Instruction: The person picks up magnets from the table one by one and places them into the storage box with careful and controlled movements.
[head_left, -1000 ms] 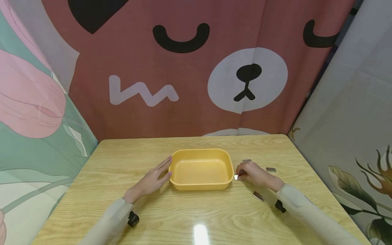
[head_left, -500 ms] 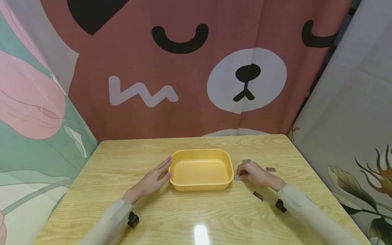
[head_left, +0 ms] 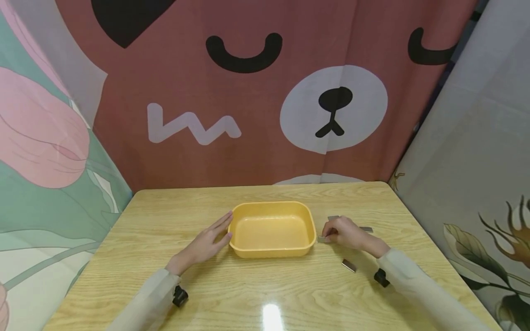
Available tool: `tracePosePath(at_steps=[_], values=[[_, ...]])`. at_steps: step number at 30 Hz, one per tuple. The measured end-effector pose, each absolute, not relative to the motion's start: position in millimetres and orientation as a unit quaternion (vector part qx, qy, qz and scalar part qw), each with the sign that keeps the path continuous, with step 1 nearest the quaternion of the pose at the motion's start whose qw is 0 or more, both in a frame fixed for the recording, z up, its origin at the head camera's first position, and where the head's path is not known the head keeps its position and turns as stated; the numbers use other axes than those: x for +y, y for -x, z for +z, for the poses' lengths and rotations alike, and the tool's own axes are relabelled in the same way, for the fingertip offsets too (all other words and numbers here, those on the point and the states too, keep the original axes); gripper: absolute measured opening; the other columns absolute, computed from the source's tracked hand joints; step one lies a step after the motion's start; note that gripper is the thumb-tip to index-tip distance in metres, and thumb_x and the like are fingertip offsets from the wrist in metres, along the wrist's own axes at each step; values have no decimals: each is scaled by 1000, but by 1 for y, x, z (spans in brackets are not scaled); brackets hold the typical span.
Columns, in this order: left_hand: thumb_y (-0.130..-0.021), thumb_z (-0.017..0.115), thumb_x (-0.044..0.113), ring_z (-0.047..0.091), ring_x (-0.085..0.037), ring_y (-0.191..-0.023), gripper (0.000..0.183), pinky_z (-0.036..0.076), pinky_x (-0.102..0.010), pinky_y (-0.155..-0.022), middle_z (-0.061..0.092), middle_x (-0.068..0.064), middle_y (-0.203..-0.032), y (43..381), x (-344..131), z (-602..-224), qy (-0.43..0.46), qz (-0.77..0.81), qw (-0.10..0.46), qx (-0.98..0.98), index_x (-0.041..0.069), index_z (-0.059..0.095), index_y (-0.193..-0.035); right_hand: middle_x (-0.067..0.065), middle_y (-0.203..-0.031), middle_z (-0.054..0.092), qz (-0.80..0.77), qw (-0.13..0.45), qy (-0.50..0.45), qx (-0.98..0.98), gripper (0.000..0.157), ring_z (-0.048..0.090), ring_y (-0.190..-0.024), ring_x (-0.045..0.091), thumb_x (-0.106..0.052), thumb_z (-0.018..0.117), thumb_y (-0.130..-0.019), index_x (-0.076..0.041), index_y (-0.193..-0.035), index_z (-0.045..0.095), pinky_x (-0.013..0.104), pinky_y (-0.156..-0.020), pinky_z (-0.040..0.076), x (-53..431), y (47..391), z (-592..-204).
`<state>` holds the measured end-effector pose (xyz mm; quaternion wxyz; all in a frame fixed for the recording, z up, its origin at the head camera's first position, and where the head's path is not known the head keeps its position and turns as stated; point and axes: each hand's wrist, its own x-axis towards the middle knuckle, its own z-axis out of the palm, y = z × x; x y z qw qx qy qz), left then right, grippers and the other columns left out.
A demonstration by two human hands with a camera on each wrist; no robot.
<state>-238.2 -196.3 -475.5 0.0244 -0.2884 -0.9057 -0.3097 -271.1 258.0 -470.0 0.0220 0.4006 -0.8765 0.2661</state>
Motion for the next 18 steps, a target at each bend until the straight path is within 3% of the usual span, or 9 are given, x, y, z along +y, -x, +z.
tracePosePath(at_steps=[18], values=[[-106, 50, 30, 24, -32, -146, 61, 24, -49, -115, 16, 1, -163, 239, -195, -474, 287, -299, 23, -910, 3, 28, -155, 3, -83, 73, 301, 27, -385, -872, 16, 68, -74, 15, 10, 76, -79, -4, -86, 78, 25, -64, 57, 266, 274, -469]])
